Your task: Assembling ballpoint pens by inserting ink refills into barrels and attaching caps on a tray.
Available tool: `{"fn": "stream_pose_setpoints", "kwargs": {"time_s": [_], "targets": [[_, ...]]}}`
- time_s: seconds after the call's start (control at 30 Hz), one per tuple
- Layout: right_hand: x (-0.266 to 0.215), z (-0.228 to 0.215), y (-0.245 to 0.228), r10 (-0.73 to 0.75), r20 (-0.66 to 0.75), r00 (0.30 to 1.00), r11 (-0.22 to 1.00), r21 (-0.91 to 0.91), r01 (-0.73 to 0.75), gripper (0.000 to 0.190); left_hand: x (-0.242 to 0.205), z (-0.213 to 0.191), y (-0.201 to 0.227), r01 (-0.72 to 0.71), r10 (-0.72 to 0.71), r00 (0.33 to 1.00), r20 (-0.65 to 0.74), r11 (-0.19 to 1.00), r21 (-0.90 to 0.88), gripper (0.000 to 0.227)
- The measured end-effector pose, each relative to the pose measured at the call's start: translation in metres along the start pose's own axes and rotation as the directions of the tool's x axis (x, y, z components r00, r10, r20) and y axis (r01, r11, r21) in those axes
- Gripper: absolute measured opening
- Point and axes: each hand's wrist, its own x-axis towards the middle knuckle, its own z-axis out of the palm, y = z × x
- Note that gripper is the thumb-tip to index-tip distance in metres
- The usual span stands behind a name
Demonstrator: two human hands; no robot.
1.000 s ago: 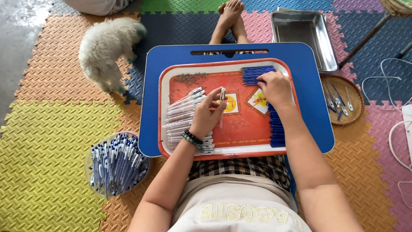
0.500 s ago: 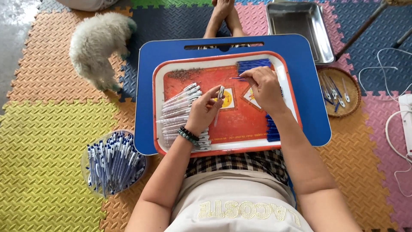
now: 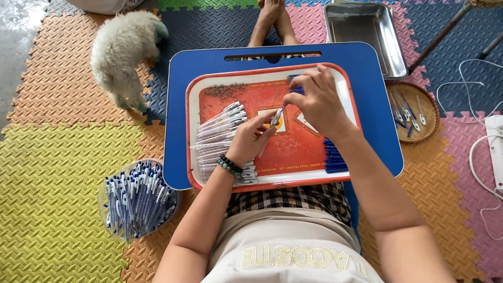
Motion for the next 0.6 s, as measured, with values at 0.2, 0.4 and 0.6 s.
{"fn": "stream_pose_setpoints", "kwargs": {"time_s": [0.2, 0.4, 0.6], "targets": [[-0.002, 0.008, -0.006, -0.147, 0.069, 0.987, 0.973, 0.188, 0.132, 0.019, 0.001, 0.001, 0.002, -0.038, 0.038, 0.999, 0.008, 0.999, -0.027, 0.053], [-0.004, -0.065, 0.009, 0.002, 0.095, 0.995, 0.862, 0.505, -0.05, 0.076, -0.002, 0.002, 0.006, -0.06, 0.058, 0.998, -0.032, 0.997, -0.05, 0.05], [-0.103, -0.088, 0.031, 0.049, 0.676, 0.735, 0.944, 0.208, -0.255, 0.156, 0.0, 0.0, 0.007, -0.055, 0.048, 0.995, -0.086, 0.996, -0.077, 0.051]]}}
